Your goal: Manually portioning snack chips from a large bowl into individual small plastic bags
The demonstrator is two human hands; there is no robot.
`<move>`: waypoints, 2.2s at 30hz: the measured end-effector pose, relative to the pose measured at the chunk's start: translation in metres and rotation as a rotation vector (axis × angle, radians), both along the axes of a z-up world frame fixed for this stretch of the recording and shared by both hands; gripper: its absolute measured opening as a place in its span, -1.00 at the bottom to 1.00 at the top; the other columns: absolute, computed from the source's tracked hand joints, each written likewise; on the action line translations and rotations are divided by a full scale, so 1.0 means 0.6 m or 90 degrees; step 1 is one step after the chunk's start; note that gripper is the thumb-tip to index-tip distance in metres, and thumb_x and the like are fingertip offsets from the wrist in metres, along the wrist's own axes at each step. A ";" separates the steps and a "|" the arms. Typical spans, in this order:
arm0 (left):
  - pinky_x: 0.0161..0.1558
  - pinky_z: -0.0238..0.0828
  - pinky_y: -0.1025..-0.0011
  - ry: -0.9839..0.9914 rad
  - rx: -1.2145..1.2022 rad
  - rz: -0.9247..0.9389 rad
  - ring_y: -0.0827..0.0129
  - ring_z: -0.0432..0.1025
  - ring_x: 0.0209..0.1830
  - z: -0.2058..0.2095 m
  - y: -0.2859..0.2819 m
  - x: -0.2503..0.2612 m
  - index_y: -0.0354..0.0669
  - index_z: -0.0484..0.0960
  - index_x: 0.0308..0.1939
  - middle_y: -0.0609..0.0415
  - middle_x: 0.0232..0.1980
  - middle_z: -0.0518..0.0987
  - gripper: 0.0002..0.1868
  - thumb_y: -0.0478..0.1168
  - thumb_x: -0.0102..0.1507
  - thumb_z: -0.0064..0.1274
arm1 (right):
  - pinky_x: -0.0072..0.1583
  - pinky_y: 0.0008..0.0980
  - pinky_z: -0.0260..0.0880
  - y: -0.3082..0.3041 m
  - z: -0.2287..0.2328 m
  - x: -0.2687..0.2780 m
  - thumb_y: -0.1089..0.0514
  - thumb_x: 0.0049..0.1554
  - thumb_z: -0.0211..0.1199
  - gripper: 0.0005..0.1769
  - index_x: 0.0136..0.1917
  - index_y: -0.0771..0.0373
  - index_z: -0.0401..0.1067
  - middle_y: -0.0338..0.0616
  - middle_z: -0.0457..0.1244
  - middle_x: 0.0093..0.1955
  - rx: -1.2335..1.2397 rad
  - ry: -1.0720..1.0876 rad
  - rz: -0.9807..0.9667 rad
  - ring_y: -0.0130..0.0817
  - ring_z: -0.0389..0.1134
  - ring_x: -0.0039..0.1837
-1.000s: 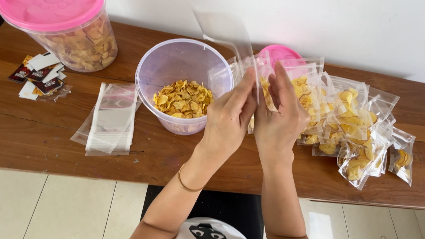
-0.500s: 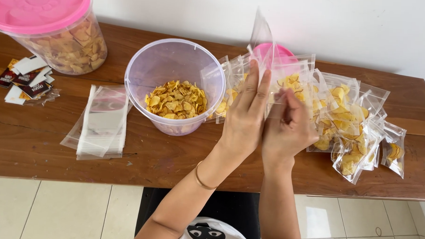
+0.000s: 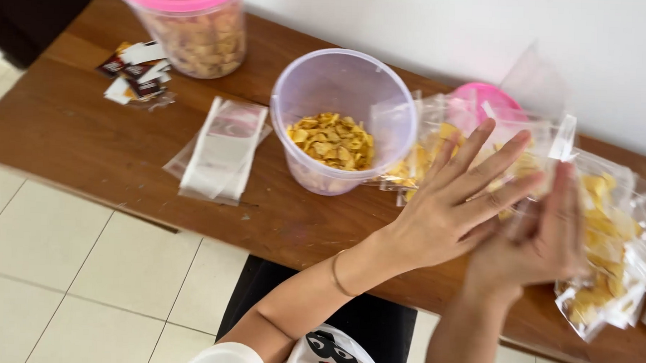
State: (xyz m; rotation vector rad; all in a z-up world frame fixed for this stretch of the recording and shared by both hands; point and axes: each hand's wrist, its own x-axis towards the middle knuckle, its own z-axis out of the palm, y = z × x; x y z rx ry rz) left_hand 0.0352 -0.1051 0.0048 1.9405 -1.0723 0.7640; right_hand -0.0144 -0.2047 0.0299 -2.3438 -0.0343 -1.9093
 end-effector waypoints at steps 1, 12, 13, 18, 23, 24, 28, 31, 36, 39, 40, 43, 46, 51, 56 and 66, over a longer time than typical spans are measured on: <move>0.97 -0.09 -0.17 -0.001 0.001 0.015 -0.01 0.05 0.87 0.014 0.034 0.000 0.28 0.44 0.46 0.12 0.67 0.23 -0.41 -0.11 0.50 0.50 | -0.18 -0.19 0.39 0.010 0.011 0.001 0.22 0.51 0.13 -0.64 0.28 0.63 0.52 0.38 0.43 0.17 0.001 -0.001 0.015 -0.03 0.48 -0.12; 0.43 -0.26 -0.40 0.674 -1.074 -0.665 -0.42 -0.14 0.47 0.048 0.244 0.044 0.43 -0.26 0.62 -0.19 0.66 -0.18 0.14 0.26 -0.02 -0.16 | -0.46 -0.67 0.20 0.214 0.063 0.059 -0.07 0.32 0.33 -0.81 0.11 0.02 0.51 -0.13 0.44 0.13 -0.488 0.157 0.247 -0.34 0.55 -0.18; 0.43 -0.26 -0.40 0.666 -1.075 -0.660 -0.42 -0.14 0.47 0.021 0.258 0.049 0.43 -0.26 0.62 -0.19 0.66 -0.18 0.14 0.26 -0.02 -0.16 | -0.46 -0.67 0.20 0.230 0.055 0.066 -0.07 0.32 0.33 -0.81 0.11 0.02 0.51 -0.13 0.44 0.13 -0.489 0.153 0.254 -0.34 0.55 -0.18; 0.33 0.36 -0.14 0.523 -1.196 -0.788 -0.02 0.52 0.01 -0.032 0.301 0.056 0.15 0.26 0.56 -0.29 0.55 0.27 -0.37 -0.04 0.40 0.02 | -0.06 -0.39 0.45 0.255 -0.068 0.076 0.16 0.15 0.52 -0.52 -0.25 0.17 0.16 0.13 0.35 0.17 -0.036 0.085 0.411 0.02 0.51 0.16; 0.34 0.31 -0.09 0.442 -1.181 -0.754 0.16 0.43 -0.09 -0.053 0.291 0.064 0.29 0.13 0.63 -0.10 0.60 0.23 -0.28 0.01 0.38 -0.04 | 0.19 -0.20 0.50 0.280 -0.059 0.056 0.14 0.12 0.44 -0.81 -0.14 0.16 0.43 0.03 0.09 0.36 0.239 0.268 0.530 -0.04 0.18 0.43; 0.36 0.29 -0.08 0.384 -1.141 -0.792 0.17 0.46 -0.04 -0.063 0.284 0.072 0.33 0.03 0.69 -0.08 0.63 0.19 -0.21 0.04 0.39 -0.06 | 0.32 -0.19 0.45 0.284 -0.053 0.051 0.05 0.15 0.38 -0.87 -0.05 0.09 0.57 -0.05 0.10 0.44 0.296 0.326 0.555 -0.12 0.17 0.49; 0.55 0.05 -0.22 0.344 -1.095 -0.907 -0.05 0.39 0.28 -0.072 0.283 0.079 0.47 -0.16 0.73 -0.02 0.72 -0.05 -0.15 -0.02 0.41 -0.11 | 0.50 -0.11 0.23 0.290 -0.028 0.050 0.16 0.21 0.29 -0.81 0.11 0.08 0.59 0.14 0.17 0.45 0.351 0.485 0.570 0.00 0.20 0.57; 0.60 -0.19 -0.21 0.312 -1.013 -0.840 -0.25 0.19 0.45 -0.066 0.302 0.087 0.35 -0.13 0.67 -0.34 0.72 -0.28 -0.10 -0.15 0.31 -0.03 | 0.52 -0.15 0.27 0.286 -0.021 0.055 0.27 0.17 0.31 -0.67 0.22 0.18 0.51 0.03 0.26 0.45 0.407 0.570 0.668 -0.08 0.28 0.52; 0.63 -0.29 -0.18 0.407 -0.926 -0.777 -0.30 -0.23 0.65 -0.028 0.326 0.080 0.57 -0.33 0.57 -0.46 0.72 -0.49 -0.14 0.12 0.31 -0.16 | 0.62 -0.12 0.11 0.287 -0.006 0.052 0.32 0.09 0.46 -0.29 0.46 0.11 0.29 0.12 0.12 0.58 0.368 0.537 0.671 -0.09 0.04 0.69; 0.53 -0.23 -0.27 0.474 -1.118 -0.695 -0.34 -0.23 0.64 -0.001 0.328 0.071 0.61 -0.22 0.59 -0.35 0.71 -0.27 -0.17 0.30 0.26 -0.30 | 0.60 -0.07 0.15 0.282 -0.032 0.055 0.28 0.08 0.49 -0.24 0.46 -0.10 0.30 0.12 -0.17 0.73 0.374 0.529 0.645 -0.05 -0.03 0.73; 0.53 -0.23 -0.27 0.478 -1.114 -0.697 -0.34 -0.23 0.64 -0.010 0.322 0.074 0.61 -0.22 0.59 -0.35 0.71 -0.27 -0.17 0.30 0.26 -0.30 | 0.60 -0.07 0.15 0.282 -0.033 0.058 0.28 0.08 0.49 -0.24 0.46 -0.10 0.30 0.12 -0.17 0.73 0.378 0.526 0.643 -0.05 -0.03 0.73; 0.49 -0.08 -0.26 0.470 -0.964 -0.727 -0.34 -0.07 0.58 -0.041 0.308 0.071 0.54 -0.33 0.62 -0.28 0.72 -0.29 -0.01 0.27 0.23 -0.10 | 0.66 0.13 0.06 0.283 -0.035 0.062 0.18 0.14 0.45 -0.34 0.45 -0.12 0.32 0.12 -0.21 0.74 0.381 0.473 0.644 0.07 -0.15 0.78; 0.59 -0.05 -0.26 0.439 -0.961 -0.831 -0.26 0.07 0.61 -0.072 0.308 0.073 0.37 -0.31 0.74 -0.29 0.65 0.08 0.01 0.12 0.36 0.00 | 0.58 0.03 0.24 0.285 -0.026 0.066 0.21 0.10 0.49 -0.41 0.36 0.08 0.39 0.27 0.02 0.62 0.302 0.497 0.636 0.11 0.03 0.69; 0.34 0.38 0.11 0.469 -1.007 -0.823 0.18 0.46 0.06 -0.090 0.332 0.069 0.37 -0.16 0.75 -0.02 0.32 0.55 -0.16 0.03 0.47 -0.06 | 0.30 0.16 0.41 0.291 0.000 0.054 0.04 0.31 0.21 -0.61 0.39 -0.21 0.38 0.22 -0.07 0.65 0.042 0.623 0.515 0.32 0.13 0.59; 0.30 0.46 0.07 0.538 -1.084 -0.729 0.12 0.54 0.04 -0.055 0.372 0.069 0.10 0.33 0.43 0.03 0.11 0.60 -0.53 0.05 0.47 -0.07 | 0.53 0.17 0.39 0.275 0.027 0.072 0.20 0.25 0.40 -0.44 0.44 -0.07 0.31 0.26 -0.04 0.64 0.018 0.573 0.654 0.31 0.14 0.62; 0.02 0.48 0.29 0.723 -1.295 -0.381 0.29 0.46 -0.26 -0.035 0.403 0.121 -0.12 0.68 -0.03 0.05 -0.07 0.59 -0.67 -0.04 0.22 0.22 | -0.09 -0.17 0.47 0.127 0.094 0.302 0.11 0.23 0.36 -0.91 -0.09 0.10 0.62 -0.28 0.40 -0.11 -0.252 0.754 0.316 -0.27 0.36 0.03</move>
